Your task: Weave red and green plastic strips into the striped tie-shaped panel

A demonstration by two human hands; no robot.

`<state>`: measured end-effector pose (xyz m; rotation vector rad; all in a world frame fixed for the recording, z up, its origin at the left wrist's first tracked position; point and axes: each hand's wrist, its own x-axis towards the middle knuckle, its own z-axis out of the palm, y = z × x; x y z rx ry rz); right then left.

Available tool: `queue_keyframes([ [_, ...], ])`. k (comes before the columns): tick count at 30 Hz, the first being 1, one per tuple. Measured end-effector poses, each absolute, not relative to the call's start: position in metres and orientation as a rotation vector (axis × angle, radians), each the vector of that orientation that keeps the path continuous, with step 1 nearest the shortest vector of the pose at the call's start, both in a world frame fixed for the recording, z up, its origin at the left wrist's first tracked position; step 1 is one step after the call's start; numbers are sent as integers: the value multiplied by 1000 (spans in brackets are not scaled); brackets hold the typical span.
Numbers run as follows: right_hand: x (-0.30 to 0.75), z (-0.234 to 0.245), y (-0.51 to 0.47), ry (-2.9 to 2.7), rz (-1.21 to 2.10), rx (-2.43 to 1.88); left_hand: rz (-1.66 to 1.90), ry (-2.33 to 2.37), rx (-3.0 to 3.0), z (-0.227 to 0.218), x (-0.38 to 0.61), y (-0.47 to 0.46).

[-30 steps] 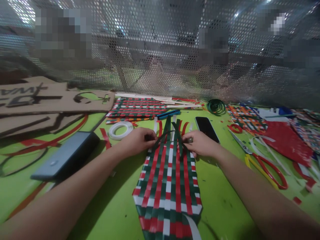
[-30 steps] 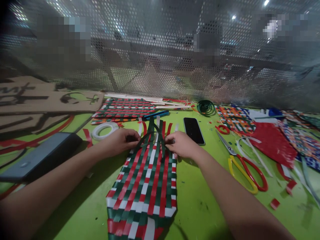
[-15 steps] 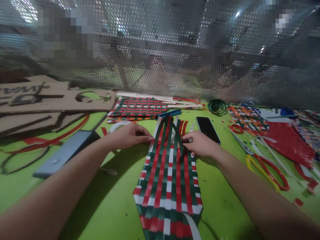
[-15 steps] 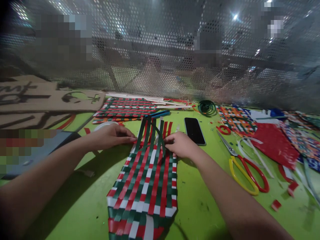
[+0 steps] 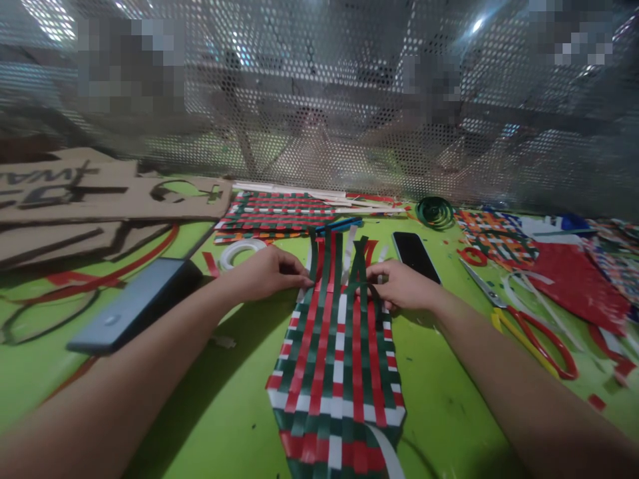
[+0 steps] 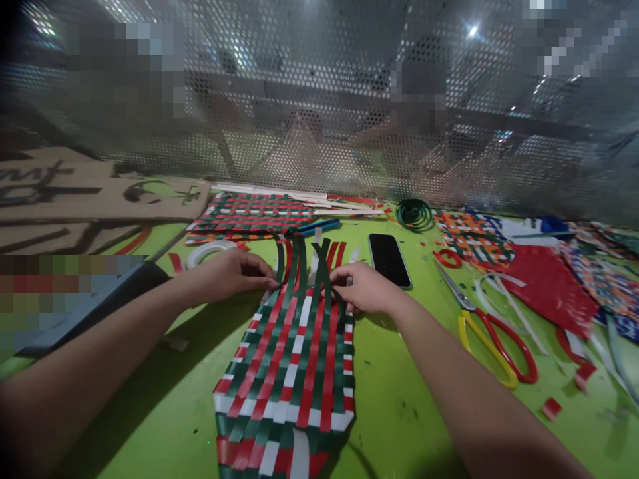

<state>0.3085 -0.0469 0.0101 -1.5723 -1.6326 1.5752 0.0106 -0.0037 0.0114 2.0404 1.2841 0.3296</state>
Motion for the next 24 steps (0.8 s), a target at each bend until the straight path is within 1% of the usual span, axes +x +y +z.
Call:
queue_keyframes([
  [4,311,7,-46,-1663,1571,-1549,350,1349,1997,12,11,-4],
  [12,313,4,-44,-1752,1508,-1579,190,1319,2054,23,3,-5],
  [18,316,1,-43,-1807,1490,-1543,175,1312,2104,21,7,-4],
  [24,317,3,-42,-1769,1565,-1498,203,1333,2117,20,12,-6],
])
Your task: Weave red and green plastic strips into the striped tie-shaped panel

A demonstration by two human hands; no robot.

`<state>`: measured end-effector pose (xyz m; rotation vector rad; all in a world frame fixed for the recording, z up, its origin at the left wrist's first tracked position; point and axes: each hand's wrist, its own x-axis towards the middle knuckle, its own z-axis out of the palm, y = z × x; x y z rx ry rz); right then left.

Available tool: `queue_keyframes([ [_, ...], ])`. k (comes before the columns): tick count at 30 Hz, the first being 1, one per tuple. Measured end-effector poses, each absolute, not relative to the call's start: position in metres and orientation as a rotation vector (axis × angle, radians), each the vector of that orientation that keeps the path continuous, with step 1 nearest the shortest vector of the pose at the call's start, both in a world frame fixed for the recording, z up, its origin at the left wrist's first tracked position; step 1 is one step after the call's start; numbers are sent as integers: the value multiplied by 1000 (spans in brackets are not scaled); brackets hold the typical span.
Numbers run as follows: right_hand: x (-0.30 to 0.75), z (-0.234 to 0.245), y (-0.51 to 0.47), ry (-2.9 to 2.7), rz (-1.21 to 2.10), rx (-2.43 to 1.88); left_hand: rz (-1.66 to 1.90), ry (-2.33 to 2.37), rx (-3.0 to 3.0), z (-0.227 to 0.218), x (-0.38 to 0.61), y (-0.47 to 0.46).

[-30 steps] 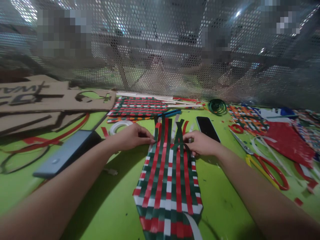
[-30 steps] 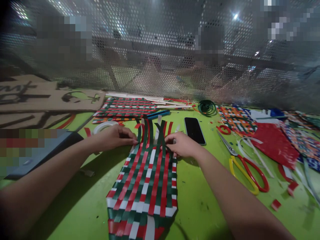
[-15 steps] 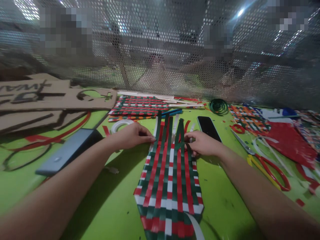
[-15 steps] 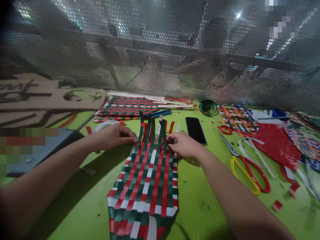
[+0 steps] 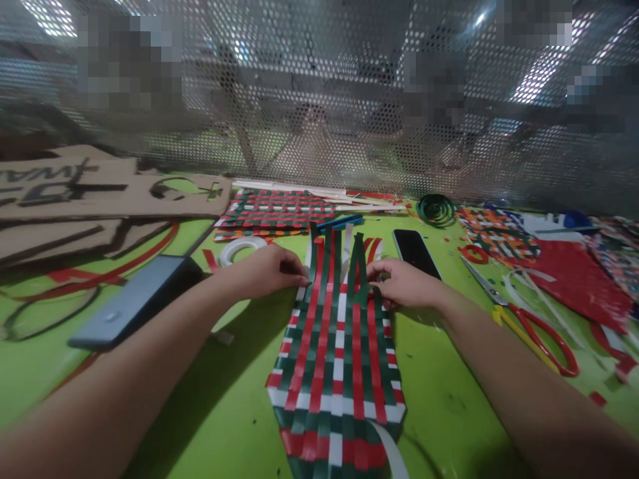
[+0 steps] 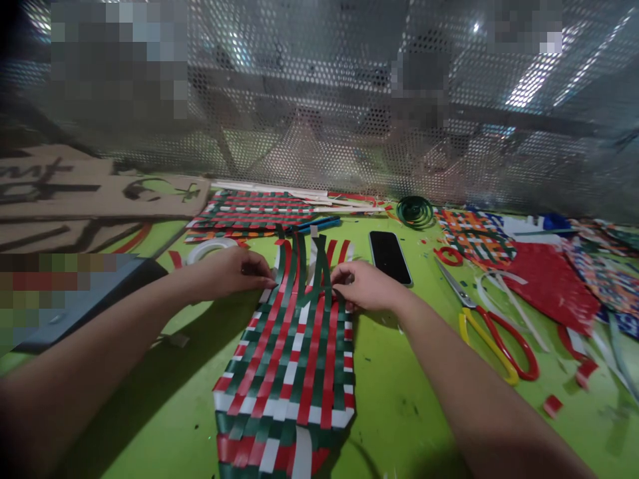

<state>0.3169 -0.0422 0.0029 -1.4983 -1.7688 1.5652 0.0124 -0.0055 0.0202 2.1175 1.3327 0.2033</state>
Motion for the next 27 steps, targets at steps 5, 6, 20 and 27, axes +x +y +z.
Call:
queue_keyframes([
  [5,316,1,-45,-1694,1563,-1483,199,1391,2075,22,13,-6],
  [6,316,1,-45,-1692,1561,-1479,192,1407,2072,22,13,-6],
  [20,315,6,-41,-1935,1402,-1571,222,1384,2063,19,7,-6],
  [27,315,6,-40,-1947,1422,-1563,161,1296,2048,23,1,-5],
])
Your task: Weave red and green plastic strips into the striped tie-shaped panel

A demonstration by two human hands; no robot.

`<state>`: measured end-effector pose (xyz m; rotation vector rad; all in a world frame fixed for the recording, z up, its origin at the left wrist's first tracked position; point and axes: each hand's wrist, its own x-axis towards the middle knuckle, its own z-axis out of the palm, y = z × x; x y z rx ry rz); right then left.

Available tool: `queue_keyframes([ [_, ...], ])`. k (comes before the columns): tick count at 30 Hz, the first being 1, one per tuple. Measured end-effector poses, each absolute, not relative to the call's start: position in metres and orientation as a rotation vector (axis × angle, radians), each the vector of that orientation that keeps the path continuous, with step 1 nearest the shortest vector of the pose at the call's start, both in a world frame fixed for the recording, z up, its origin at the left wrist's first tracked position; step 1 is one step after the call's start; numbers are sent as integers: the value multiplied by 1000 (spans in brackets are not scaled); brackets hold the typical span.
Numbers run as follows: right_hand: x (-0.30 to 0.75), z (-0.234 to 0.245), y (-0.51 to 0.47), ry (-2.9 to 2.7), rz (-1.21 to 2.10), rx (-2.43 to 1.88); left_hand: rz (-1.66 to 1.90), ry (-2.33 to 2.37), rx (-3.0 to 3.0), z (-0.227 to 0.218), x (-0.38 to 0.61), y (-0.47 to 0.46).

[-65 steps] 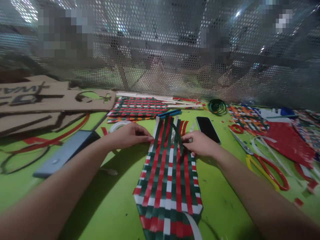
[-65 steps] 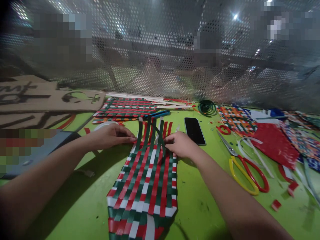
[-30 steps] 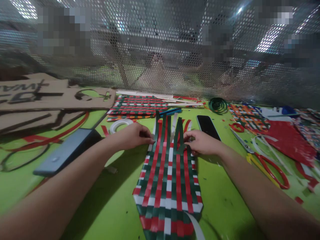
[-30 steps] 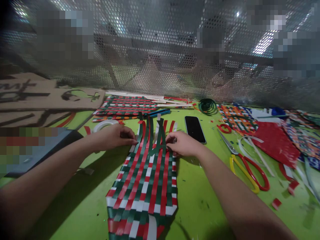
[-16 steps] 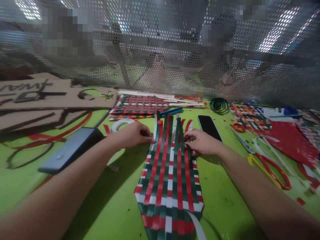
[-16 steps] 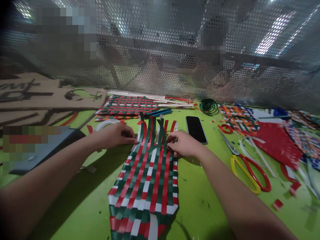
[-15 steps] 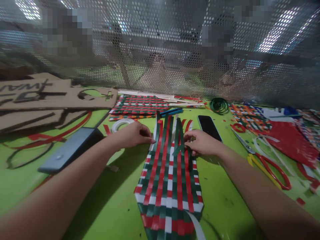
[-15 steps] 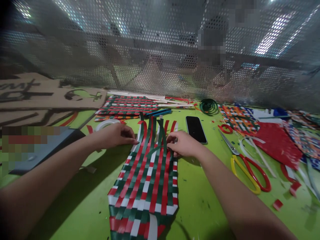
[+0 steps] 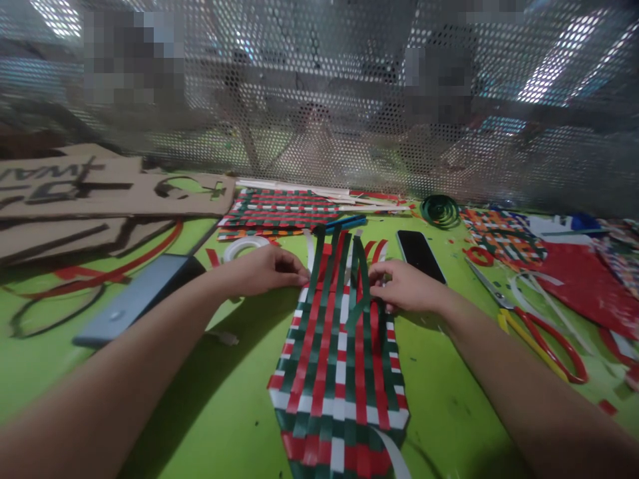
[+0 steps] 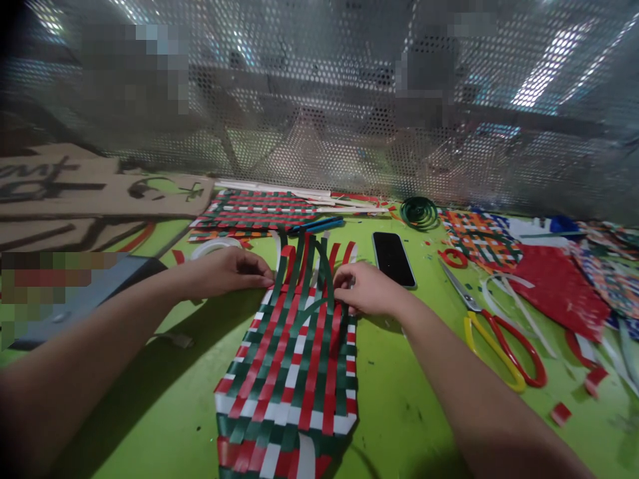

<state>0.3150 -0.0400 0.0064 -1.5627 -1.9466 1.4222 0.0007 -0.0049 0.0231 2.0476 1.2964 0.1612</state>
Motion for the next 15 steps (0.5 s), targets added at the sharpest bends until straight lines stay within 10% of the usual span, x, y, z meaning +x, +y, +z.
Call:
queue_keyframes([
  [15,314,12,-41,-1921,1465,-1605,159,1452,2013,20,11,-1],
])
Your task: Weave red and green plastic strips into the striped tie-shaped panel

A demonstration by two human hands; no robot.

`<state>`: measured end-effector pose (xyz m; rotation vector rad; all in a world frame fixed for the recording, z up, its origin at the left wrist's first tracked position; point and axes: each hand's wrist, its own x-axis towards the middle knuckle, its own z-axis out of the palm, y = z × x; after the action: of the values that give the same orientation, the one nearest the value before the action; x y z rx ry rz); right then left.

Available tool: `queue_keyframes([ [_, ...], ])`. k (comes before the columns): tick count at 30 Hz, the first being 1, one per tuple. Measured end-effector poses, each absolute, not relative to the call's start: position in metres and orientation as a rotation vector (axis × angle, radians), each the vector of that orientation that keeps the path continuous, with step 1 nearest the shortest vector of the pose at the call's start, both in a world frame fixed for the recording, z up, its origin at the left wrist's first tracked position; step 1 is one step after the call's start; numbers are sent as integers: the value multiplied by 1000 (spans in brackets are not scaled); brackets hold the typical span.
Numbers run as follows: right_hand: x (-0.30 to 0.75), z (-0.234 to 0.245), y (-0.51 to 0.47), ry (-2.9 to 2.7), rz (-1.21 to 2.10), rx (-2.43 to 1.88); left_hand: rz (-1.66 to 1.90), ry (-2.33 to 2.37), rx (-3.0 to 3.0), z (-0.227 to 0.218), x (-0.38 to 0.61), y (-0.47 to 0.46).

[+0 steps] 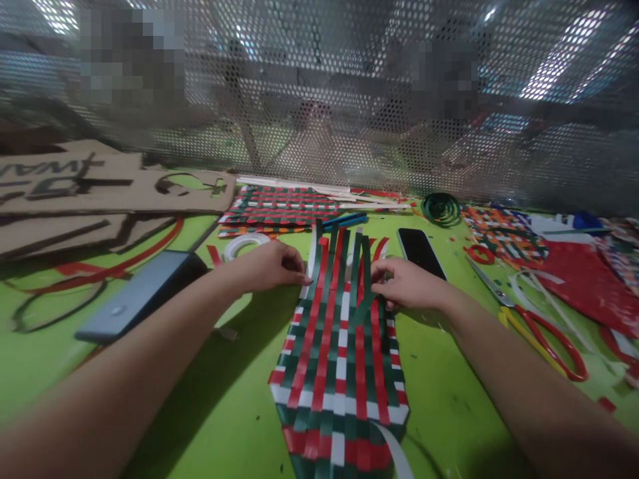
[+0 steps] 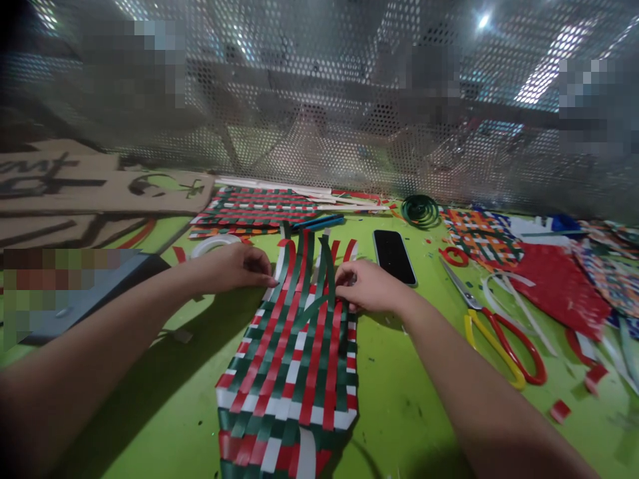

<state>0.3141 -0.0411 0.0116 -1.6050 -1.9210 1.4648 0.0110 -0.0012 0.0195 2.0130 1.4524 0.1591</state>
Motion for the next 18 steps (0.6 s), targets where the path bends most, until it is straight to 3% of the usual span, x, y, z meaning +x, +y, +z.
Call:
queue_keyframes([
  [6,317,10,-41,-1963,1432,-1561,-144,1675,1825,29,13,-3],
  [18,323,19,-46,-1722,1679,-1543,-130,1606,1834,29,11,-6],
])
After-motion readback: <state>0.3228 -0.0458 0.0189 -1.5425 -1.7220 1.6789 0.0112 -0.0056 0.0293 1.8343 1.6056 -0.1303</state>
